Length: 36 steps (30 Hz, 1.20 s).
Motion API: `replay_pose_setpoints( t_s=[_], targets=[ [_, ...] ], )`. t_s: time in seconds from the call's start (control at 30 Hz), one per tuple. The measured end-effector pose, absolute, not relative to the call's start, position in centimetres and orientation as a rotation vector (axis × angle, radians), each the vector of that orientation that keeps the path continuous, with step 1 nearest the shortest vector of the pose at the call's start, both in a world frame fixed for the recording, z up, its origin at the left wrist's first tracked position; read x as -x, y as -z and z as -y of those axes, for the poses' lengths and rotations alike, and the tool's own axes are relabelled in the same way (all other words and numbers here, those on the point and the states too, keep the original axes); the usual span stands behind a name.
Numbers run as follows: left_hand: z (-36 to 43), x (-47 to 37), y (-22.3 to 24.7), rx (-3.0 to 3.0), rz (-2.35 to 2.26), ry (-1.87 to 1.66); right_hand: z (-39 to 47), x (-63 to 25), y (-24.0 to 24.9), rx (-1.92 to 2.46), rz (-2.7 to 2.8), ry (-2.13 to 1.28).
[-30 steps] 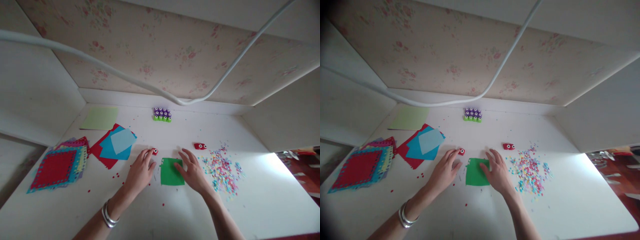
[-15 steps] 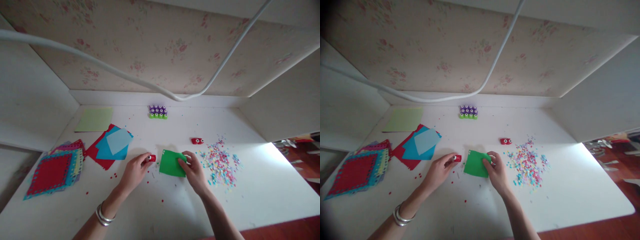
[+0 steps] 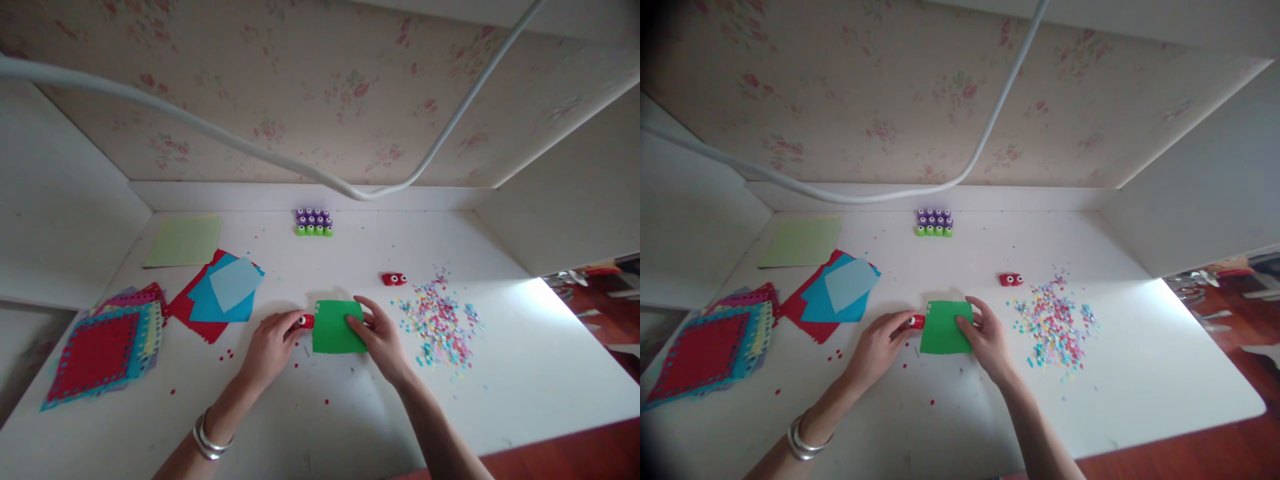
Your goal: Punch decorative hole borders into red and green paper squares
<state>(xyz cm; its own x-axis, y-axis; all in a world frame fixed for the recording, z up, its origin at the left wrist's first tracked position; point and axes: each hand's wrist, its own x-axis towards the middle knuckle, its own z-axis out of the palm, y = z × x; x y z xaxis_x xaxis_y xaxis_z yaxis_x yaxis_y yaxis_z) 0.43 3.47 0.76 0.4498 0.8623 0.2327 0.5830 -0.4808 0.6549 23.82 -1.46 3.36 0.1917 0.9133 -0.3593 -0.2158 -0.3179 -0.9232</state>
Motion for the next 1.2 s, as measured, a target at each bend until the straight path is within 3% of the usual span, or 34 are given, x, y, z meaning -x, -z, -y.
replay_pose_setpoints(
  t_s=[0.83,1.2],
  targets=[
    [-3.4,-0.5,-0.8,-2.289,-1.158,-0.752,1.5,-24.0,-3.0,1.427,0.81,-1.392],
    [-3.2,-0.4,-0.7,-2.37,-1.142,-0.743,1.6,-24.9,-1.5,1.665,1.207,-1.177]
  ],
)
